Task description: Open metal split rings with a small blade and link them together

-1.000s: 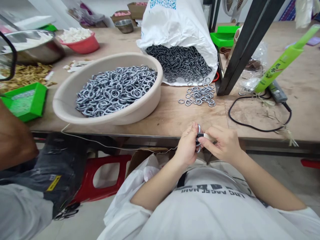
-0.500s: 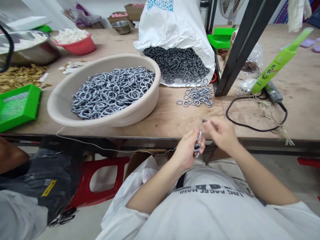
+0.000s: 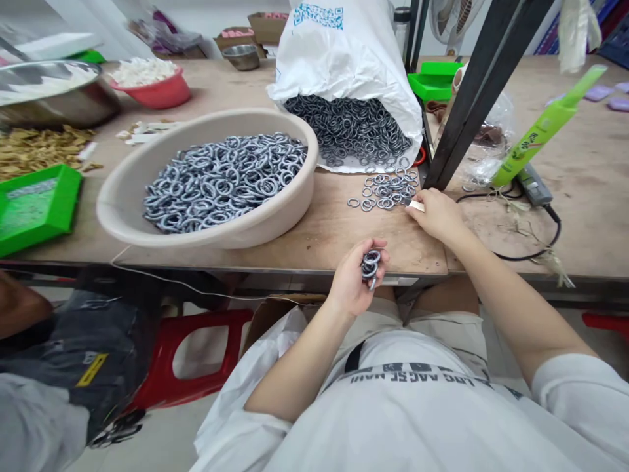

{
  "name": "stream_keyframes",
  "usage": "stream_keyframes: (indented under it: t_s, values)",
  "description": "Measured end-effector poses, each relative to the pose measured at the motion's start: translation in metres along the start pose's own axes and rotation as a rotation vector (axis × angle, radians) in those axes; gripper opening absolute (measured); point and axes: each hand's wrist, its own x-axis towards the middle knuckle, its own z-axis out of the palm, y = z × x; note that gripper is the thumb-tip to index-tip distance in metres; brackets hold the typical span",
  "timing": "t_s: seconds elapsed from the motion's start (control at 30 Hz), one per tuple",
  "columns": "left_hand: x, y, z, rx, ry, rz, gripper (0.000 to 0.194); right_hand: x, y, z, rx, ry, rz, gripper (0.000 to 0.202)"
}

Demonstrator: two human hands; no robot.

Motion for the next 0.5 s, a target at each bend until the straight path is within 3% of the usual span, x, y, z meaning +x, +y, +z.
stream_keyframes:
  t_s: [0.13,0.23,0.33,0.43,0.5]
  values:
    - [0.006,0.005,0.004,-0.072,-0.011,-0.051,0.035,0.005,0.004,0.001,-0.029,-0.019,0.027,0.038]
    - [0.007,0.003,0.008,0.004,-0.001,0.020,0.039,0.006,0.005,-0.003,0.073,-0.013,0.045,0.031]
    - [0.007,-0.004,0.011,0.157,0.034,0.174,0.038,-0.009,-0.003,-0.009,0.531,-0.012,0.032,0.029]
    - [0.013,-0.013,0.011,0.322,0.062,0.320,0.039,-0.040,-0.022,-0.012,1.091,-0.132,0.020,0.038]
    - [0.019,-0.018,0.010,0.429,0.062,0.388,0.040,-0.058,-0.035,-0.009,1.303,-0.191,0.052,0.039]
